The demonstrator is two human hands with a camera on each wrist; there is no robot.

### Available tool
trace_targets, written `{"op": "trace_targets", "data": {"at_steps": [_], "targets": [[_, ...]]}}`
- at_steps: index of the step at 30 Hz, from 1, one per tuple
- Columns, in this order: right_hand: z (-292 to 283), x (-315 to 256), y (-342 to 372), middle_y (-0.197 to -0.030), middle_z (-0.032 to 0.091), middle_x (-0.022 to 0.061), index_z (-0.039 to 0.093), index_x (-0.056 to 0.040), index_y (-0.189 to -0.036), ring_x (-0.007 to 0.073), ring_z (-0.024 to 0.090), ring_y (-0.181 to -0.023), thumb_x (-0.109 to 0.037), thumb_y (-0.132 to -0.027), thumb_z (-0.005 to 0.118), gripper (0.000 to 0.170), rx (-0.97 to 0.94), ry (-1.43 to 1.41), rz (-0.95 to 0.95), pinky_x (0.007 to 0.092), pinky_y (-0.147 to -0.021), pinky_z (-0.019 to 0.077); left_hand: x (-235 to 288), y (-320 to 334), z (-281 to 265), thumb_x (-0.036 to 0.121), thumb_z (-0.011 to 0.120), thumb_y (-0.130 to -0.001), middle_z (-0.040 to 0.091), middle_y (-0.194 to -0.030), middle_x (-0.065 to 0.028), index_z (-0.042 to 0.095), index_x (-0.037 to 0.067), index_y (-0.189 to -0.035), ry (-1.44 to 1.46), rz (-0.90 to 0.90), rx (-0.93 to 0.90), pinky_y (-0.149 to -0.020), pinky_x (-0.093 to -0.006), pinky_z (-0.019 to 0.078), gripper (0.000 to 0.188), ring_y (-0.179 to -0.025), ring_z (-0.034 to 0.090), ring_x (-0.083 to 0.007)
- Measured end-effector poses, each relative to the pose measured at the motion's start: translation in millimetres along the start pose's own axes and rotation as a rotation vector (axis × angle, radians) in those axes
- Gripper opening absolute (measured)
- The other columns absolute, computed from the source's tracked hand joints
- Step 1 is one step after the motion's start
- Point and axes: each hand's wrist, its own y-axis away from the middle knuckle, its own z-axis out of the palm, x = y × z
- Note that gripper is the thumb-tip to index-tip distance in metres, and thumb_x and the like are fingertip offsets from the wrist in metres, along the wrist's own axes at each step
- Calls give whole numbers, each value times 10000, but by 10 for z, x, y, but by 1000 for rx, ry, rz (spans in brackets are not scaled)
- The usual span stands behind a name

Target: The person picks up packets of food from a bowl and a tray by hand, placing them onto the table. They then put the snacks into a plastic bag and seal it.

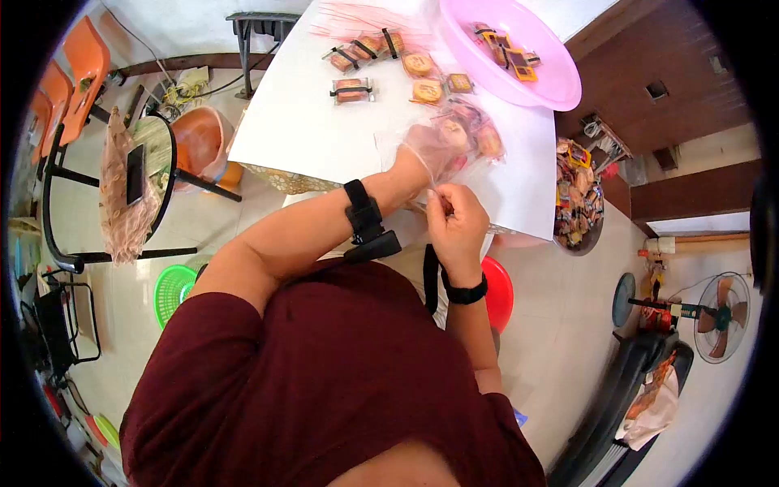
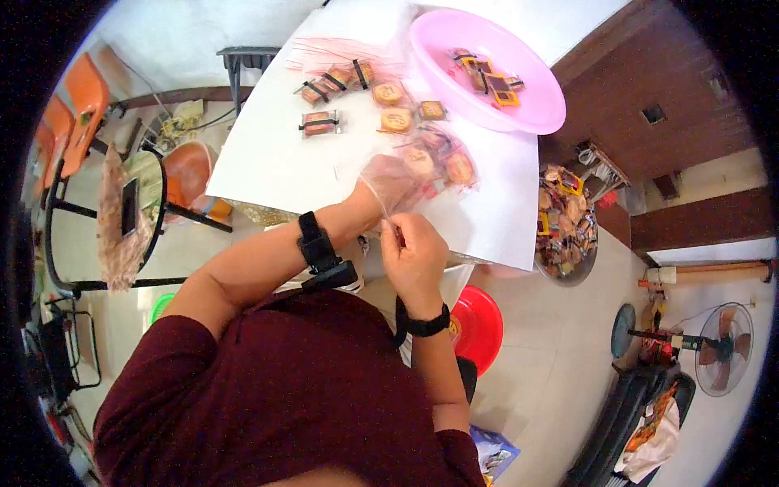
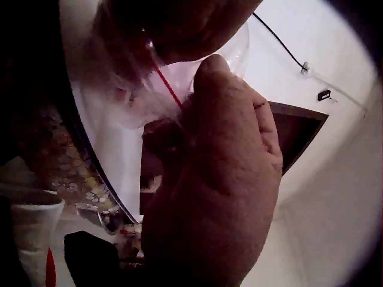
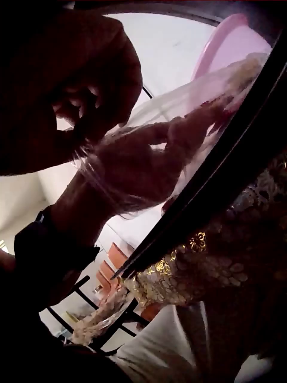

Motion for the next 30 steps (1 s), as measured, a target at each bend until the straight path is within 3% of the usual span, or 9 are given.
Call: {"op": "trace_targets", "data": {"at_steps": [3,6,9,12,15,19,22,24,30], "targets": [[-1,21,6,-677,569,96,605,-47,-796,263,564,-599,-70,-785,683,82,-16,1,-2,353,-541,433,48,63,-9,155,584,-847,656,-793,-89,641,55,-909,944,-331,-1,-579,-307,500,131,-771,661,-194],[-5,44,31,-687,572,101,607,-45,-809,262,562,-597,-64,-787,678,76,-27,25,-25,349,-543,437,-58,9,46,194,555,-900,631,-768,-82,630,57,-895,145,159,52,-586,-305,491,156,-732,630,-177],[-4,89,44,-706,578,107,609,-43,-824,263,562,-598,-55,-789,676,77,19,33,-34,348,-548,443,-100,-107,535,213,534,-913,617,-812,-104,637,97,-1021,2057,20,-11,-634,-391,508,190,-769,625,-201],[-36,147,57,-722,582,114,610,-34,-843,260,561,-597,-37,-793,662,71,22,-1,-6,340,-554,449,-54,57,263,138,559,-890,626,-814,-94,615,47,-1079,1909,-324,-171,-642,-343,506,217,-776,623,-169],[-77,129,54,-720,579,114,611,-23,-847,241,569,-601,-21,-799,649,62,55,3,11,327,-556,451,-118,440,-440,108,585,-882,642,-791,-73,625,10,-1025,839,28,-239,-626,-290,495,178,-718,611,-131],[-140,155,70,-720,577,113,610,-16,-847,211,576,-606,-13,-802,641,55,62,20,58,313,-556,452,-500,494,-1010,131,610,-837,612,-647,-28,656,12,-830,1056,293,-619,-536,-277,472,128,-588,615,-113],[-148,116,81,-719,578,111,608,-16,-840,202,577,-606,-14,-801,644,53,73,3,87,310,-557,453,-716,121,-1259,179,575,-901,589,-659,29,654,68,-857,975,68,-322,-468,-195,386,143,-562,558,-40],[-147,74,90,-714,577,109,607,-16,-836,201,576,-602,-12,-799,643,52,58,4,103,307,-558,454,-903,-236,-940,233,546,-903,602,-665,-38,638,57,-855,732,82,-15,-528,-318,464,205,-600,607,-156],[-168,34,113,-705,584,111,609,-21,-834,211,587,-603,-19,-795,647,55,-11,82,90,308,-558,460,-1004,-617,-180,257,571,-854,647,-901,-150,655,96,-870,151,55,87,-681,-463,509,182,-853,647,-337]]}}
